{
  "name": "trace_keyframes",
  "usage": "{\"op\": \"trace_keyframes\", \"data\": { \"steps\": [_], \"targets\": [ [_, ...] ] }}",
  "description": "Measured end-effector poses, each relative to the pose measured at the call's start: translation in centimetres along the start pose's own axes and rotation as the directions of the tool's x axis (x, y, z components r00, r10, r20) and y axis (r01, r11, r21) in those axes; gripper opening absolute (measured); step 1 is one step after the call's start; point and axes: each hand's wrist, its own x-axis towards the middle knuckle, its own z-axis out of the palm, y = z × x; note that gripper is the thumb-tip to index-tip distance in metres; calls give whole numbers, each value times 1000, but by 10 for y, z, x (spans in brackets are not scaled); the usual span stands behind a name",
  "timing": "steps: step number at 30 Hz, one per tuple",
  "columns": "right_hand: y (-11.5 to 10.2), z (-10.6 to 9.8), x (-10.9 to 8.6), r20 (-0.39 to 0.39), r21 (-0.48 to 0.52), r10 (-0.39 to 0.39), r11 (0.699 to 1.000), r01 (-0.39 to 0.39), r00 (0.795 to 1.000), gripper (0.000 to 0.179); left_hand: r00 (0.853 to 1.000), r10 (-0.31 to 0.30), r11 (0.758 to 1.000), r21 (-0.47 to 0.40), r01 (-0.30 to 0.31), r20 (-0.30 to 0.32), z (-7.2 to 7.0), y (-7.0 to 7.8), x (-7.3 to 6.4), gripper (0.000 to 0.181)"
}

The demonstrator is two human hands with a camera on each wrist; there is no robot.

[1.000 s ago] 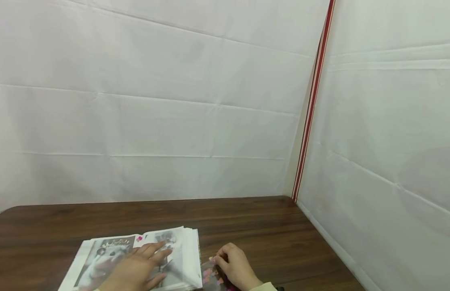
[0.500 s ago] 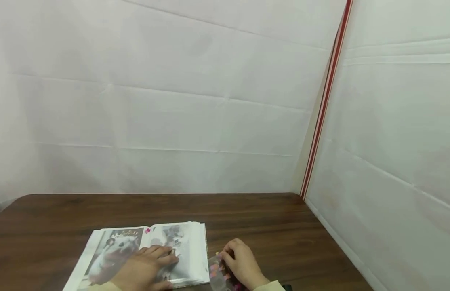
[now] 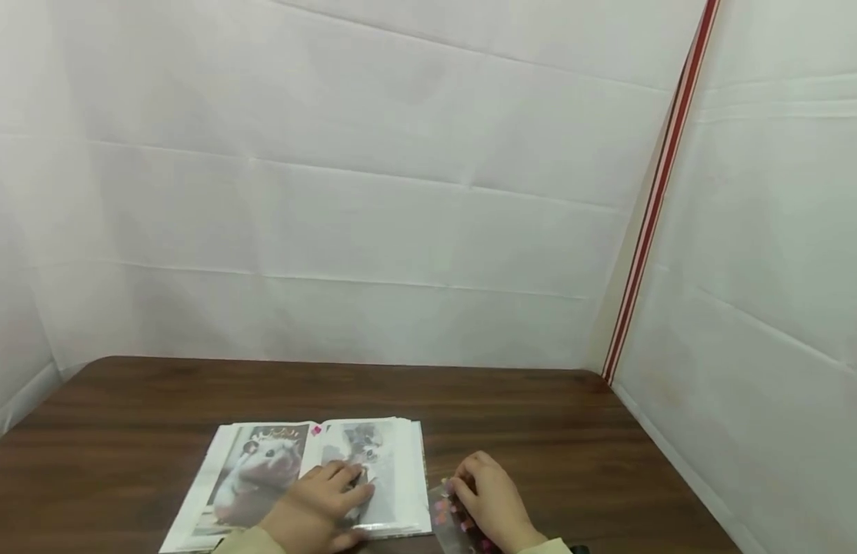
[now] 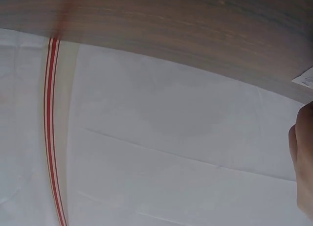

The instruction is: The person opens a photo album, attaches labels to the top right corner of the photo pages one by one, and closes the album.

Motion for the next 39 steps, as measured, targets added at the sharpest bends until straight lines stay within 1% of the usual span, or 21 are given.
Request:
{"op": "trace_keyframes", "data": {
  "steps": [3, 5, 10, 14, 18, 22, 25, 26, 28, 30, 31, 32, 33, 35, 37, 38, 39],
  "targets": [
    [-2, -5, 0, -28, -13, -5, 1000, 4, 1000, 12, 1000, 6, 1000, 19, -5, -29, 1, 2, 1, 47],
    [-5, -7, 1, -31, -18, -7, 1000, 6, 1000, 11, 999, 5, 1000, 19, -5, -35, 2, 3, 2, 47],
    [-12, -11, 4, 19, -10, -9, 1000, 9, 1000, 11, 1000, -4, 1000, 5, 4, -7, 2, 2, 2, 49],
    [-17, -14, 12, 48, -22, -20, 1000, 21, 999, 16, 1000, -13, 1000, 10, 13, 8, 0, 2, 3, 51],
    [-24, -16, 23, 94, 5, -22, 1000, 22, 995, 21, 999, -15, 1000, 11, 15, 30, -2, 1, 3, 52],
    [-31, -12, 35, 134, 62, -43, 997, 35, 990, 22, 999, -8, 1000, 23, 7, 40, 1, 1, 3, 52],
    [-33, -5, 46, 153, 122, -50, 992, 31, 987, 21, 998, -6, 1000, 10, 5, 60, 2, 2, 4, 52],
    [-34, -2, 50, 158, 141, -50, 990, 28, 986, 21, 997, -8, 1000, -1, 9, 74, 2, 2, 4, 53],
    [-34, 3, 59, 169, 181, -51, 983, 20, 984, 22, 992, -13, 999, -41, 18, 122, 1, 1, 4, 56],
    [-34, 7, 68, 179, 208, -50, 978, 12, 982, 24, 982, -22, 994, -97, 41, 185, -1, -1, 4, 62],
    [-35, 9, 72, 186, 221, -45, 975, 3, 981, 24, 975, -28, 991, -124, 56, 220, -1, -1, 4, 65],
    [-35, 12, 75, 191, 235, -45, 972, -1, 980, 25, 974, -25, 990, -132, 56, 225, 0, -1, 4, 66],
    [-36, 13, 78, 193, 246, -45, 969, -4, 980, 25, 975, -18, 989, -137, 50, 222, 1, -2, 3, 66],
    [-37, 17, 85, 194, 259, -37, 966, -15, 980, 23, 985, -2, 992, -121, 23, 172, 5, -3, 2, 65],
    [-39, 20, 90, 193, 272, -25, 962, -29, 981, 20, 996, 26, 997, -68, -20, 83, 9, -4, 2, 59],
    [-39, 21, 93, 192, 277, -19, 960, -36, 981, 19, 998, 42, 999, -35, -40, 37, 11, -5, 3, 56],
    [-40, 22, 95, 190, 279, -10, 959, -44, 982, 17, 999, 50, 998, -28, -50, 20, 12, -5, 3, 54]
  ]
}}
